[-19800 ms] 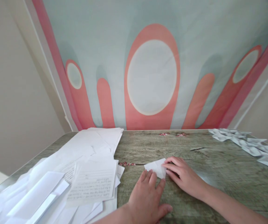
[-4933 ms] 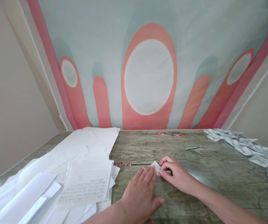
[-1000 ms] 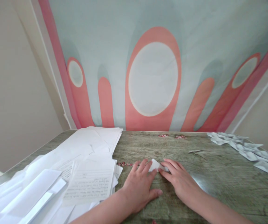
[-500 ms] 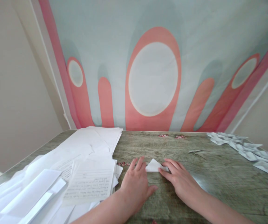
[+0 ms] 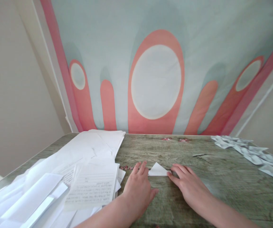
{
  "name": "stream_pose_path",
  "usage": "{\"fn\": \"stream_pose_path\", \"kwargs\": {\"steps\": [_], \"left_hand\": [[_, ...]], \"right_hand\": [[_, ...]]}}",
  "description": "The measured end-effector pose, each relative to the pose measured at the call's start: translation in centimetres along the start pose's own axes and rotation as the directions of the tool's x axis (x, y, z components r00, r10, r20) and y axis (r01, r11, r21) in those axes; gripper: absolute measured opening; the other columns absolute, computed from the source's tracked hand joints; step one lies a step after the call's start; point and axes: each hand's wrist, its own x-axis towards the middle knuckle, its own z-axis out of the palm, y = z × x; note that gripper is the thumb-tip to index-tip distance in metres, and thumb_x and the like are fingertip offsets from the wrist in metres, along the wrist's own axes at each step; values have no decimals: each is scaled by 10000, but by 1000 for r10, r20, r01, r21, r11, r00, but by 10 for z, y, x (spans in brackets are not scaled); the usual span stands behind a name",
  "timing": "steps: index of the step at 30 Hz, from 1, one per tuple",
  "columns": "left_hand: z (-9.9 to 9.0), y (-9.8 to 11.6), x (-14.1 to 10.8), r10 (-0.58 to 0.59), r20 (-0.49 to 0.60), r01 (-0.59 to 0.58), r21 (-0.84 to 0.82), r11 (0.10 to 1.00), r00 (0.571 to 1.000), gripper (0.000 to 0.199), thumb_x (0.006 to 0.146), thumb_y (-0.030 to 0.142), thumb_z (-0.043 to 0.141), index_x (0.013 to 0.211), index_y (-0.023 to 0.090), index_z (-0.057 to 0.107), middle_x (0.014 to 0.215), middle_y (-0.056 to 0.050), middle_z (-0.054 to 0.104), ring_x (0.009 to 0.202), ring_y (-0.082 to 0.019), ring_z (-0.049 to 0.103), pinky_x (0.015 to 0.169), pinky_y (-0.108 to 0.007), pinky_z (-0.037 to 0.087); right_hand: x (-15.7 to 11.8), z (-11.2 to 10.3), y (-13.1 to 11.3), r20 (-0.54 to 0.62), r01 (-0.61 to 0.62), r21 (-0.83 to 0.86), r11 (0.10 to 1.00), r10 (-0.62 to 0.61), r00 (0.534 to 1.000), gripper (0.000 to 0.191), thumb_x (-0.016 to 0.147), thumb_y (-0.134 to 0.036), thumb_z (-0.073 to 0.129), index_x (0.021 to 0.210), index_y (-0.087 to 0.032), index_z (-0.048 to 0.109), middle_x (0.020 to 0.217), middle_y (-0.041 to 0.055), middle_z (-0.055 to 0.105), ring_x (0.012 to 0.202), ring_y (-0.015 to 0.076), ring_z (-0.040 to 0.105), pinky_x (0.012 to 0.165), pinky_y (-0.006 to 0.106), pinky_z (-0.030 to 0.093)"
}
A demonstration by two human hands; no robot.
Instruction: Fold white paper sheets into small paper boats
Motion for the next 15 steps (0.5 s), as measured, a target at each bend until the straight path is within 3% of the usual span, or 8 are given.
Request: {"fn": "stream_pose_path", "kwargs": {"steps": [8, 15], "left_hand": [[10, -3, 1, 67, -81, -67, 9, 998, 994, 285, 812, 372, 553, 870, 131, 694, 1055, -167, 618, 1171, -309, 408, 995, -450, 217], [9, -2, 6, 5, -73, -12, -95, 995, 997, 193, 801, 255, 581, 865, 104, 683, 945, -133, 633, 954, -274, 539, 847, -386, 394]], "right_hand": [[1, -3, 7, 5, -20, -27, 999, 20, 1000, 254, 767, -81, 597, 963, -214, 689, 971, 88, 632, 1024, 261, 508, 844, 367, 384], [-1, 5, 3, -61, -4, 90, 996, 10, 998, 195, 760, -69, 581, 894, -173, 677, 912, 75, 606, 941, 230, 514, 814, 343, 394]]}}
